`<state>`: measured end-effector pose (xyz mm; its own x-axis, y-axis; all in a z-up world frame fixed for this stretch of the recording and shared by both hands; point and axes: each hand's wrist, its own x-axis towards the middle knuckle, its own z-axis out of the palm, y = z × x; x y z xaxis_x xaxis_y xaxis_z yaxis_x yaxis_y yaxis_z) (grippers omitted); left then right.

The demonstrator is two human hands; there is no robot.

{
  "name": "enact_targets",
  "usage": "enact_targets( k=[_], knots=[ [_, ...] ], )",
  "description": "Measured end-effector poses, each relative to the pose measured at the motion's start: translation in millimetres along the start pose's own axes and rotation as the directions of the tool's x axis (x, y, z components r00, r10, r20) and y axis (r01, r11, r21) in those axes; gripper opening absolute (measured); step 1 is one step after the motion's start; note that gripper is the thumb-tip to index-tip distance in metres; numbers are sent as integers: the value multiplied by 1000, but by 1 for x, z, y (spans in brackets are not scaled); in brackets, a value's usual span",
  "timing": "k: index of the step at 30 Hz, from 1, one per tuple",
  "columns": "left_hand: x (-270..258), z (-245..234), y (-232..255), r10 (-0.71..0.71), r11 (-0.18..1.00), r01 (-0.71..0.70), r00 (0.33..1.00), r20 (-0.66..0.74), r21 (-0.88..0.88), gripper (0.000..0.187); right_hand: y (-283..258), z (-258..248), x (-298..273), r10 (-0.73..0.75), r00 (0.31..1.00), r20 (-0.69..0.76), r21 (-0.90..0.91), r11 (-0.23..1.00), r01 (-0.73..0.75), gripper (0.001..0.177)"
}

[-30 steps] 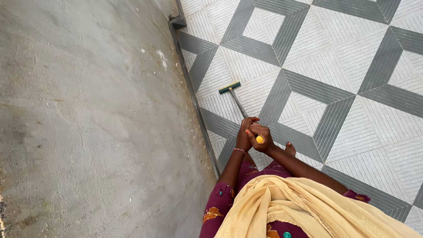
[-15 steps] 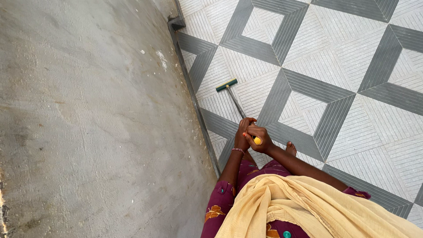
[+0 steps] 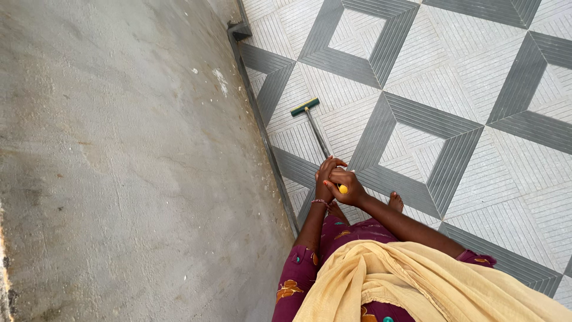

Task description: The person sweeps a tiled floor with a geometric pattern using a long-handled broom. They move the broom back and forth in a repetitive motion to clean the surface.

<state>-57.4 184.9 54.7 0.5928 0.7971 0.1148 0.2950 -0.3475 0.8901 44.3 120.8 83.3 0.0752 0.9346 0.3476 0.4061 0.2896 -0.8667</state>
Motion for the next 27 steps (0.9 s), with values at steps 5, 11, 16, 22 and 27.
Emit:
enact_targets(
  k=[5,11,16,22,27],
  knots=[
    [3,14,7,67,995,-55,988,-137,86,19,-41,-8,13,-49,995,-91,94,994,57,18],
    [-2,66,-56,189,982,-178,932,-308,64,34,-15,-10,5,-117,993,11,175,978,114,25],
    [41,52,-64,207,978,-207,962,-176,23,38,20,-26,26,-86,988,131,-20,996,90,26],
    [90,58,-13,128,990,-106,955,-268,95,33,-1,-66,84,-261,941,-214,79,956,283,18],
    [118,68,-39,63,997,-49,970,-235,64,30,44,-65,97,-91,994,-57,79,992,95,18]
  ],
)
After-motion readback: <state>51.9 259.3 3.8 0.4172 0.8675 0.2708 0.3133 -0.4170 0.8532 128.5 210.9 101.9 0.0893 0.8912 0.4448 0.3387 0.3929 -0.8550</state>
